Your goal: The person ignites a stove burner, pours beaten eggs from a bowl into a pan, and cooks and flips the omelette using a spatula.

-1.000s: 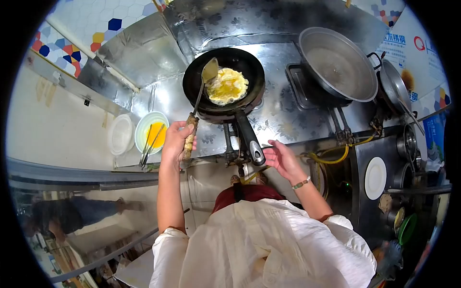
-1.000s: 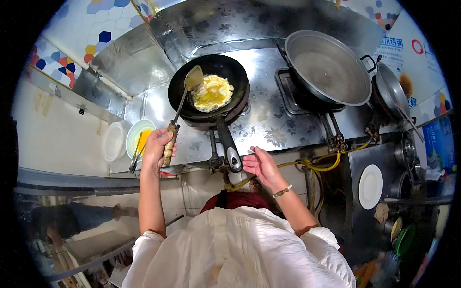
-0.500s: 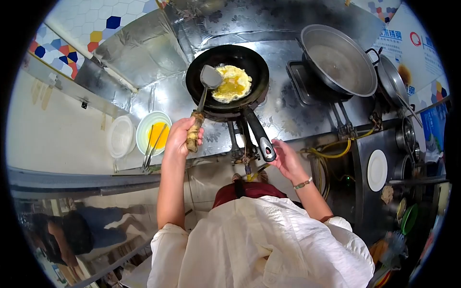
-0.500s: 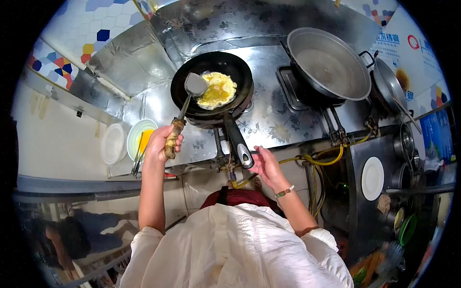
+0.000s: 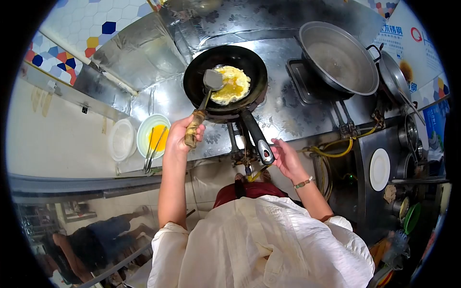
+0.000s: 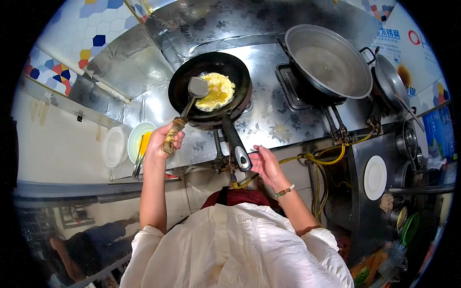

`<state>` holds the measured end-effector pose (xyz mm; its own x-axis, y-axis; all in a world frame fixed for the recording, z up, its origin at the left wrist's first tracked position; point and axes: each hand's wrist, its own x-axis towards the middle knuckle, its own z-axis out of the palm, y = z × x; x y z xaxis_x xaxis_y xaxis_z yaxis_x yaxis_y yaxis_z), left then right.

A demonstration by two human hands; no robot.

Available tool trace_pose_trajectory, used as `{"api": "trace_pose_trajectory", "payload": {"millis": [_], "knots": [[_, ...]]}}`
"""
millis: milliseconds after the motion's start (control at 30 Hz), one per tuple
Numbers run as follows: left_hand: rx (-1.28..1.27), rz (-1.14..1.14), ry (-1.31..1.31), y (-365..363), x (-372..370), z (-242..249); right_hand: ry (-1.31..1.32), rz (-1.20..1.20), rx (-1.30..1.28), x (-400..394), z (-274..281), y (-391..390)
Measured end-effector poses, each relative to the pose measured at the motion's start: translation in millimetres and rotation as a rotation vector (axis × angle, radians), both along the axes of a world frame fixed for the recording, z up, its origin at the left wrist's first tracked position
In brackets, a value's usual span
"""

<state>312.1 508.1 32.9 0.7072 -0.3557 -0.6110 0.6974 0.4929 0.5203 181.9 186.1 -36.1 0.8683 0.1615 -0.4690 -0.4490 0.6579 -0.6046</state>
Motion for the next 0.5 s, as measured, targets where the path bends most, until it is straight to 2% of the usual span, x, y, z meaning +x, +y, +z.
{"api": "trace_pose_trajectory", "payload": {"millis": [33,233,500], "knots": [[-0.143,-0.031,0.061,3,1,-4,0.007,-0.001,0.0,0,0,-1],[-0.387,0.027,0.077,5,-15,-14,0.019,0.012,-0.006,2,0,-5],[-0.445,0.034,0.02,5,-36,-15,0.026,0.044,-0.007,6,5,-2]]}}
